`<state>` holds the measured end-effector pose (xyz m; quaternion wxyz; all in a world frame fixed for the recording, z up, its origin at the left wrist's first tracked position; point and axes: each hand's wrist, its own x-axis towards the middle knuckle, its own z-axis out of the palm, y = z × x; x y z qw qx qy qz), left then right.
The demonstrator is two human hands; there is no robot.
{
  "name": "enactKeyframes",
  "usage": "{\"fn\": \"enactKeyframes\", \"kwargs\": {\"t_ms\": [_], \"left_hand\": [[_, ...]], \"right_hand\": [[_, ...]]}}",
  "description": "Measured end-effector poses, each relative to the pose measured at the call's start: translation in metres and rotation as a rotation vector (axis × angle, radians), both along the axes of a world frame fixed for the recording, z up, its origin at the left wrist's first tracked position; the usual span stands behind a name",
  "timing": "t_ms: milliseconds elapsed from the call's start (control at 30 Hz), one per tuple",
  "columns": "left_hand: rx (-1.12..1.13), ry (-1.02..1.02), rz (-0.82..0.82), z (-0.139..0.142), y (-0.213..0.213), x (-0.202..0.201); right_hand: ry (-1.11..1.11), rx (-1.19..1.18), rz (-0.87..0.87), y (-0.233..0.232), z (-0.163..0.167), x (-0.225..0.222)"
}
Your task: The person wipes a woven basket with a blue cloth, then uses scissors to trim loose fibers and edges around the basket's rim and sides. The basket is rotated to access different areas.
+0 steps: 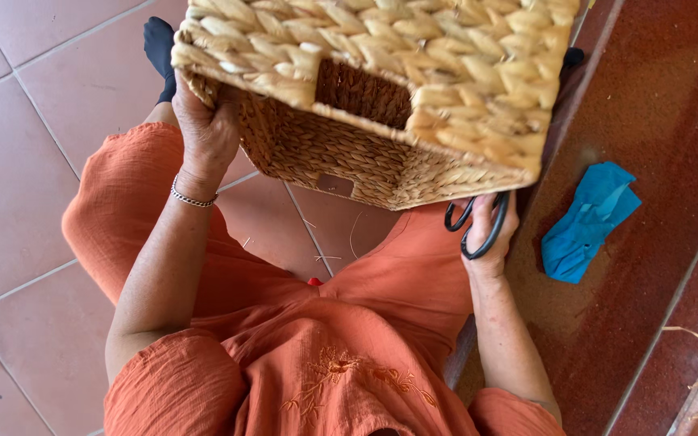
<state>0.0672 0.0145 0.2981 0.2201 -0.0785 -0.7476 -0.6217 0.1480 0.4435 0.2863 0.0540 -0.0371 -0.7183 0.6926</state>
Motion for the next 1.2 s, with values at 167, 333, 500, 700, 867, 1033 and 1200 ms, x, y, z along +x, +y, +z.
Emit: {"fn": "enactKeyframes", "kwargs": {"t_ms": [167, 333, 500, 700, 867, 1033, 1200], "left_hand": [[0.087, -0.096, -0.050, -0.004, -0.020, 0.033], [-0.074, -0.135, 0.024, -0.007, -0.037, 0.075], [-0.107, -0.293, 0.111, -0.005, -0.038, 0.110], [-0.095, -0.249, 0.235, 0.025, -0.005, 0.170], [0.137, -0.478, 0.163, 0.057, 0.056, 0.212], [0.556, -0.711, -0.425, 0.071, 0.109, 0.209], [0.966, -0.978, -0.543, 0.061, 0.178, 0.187]], "right_hand": [[0.077, 0.220, 0.076, -0.009, -0.014, 0.059], [0.089, 0.205, 0.069, -0.027, -0.023, 0.102], [0.034, 0.035, 0.120, -0.041, -0.011, 0.130], [-0.019, 0.074, 0.113, -0.034, 0.009, 0.136], [0.048, 0.165, 0.031, -0.015, 0.026, 0.131], [0.251, 0.677, 0.081, 0.036, 0.090, 0.136], [0.483, 1.108, 0.193, 0.060, 0.152, 0.132]]}}
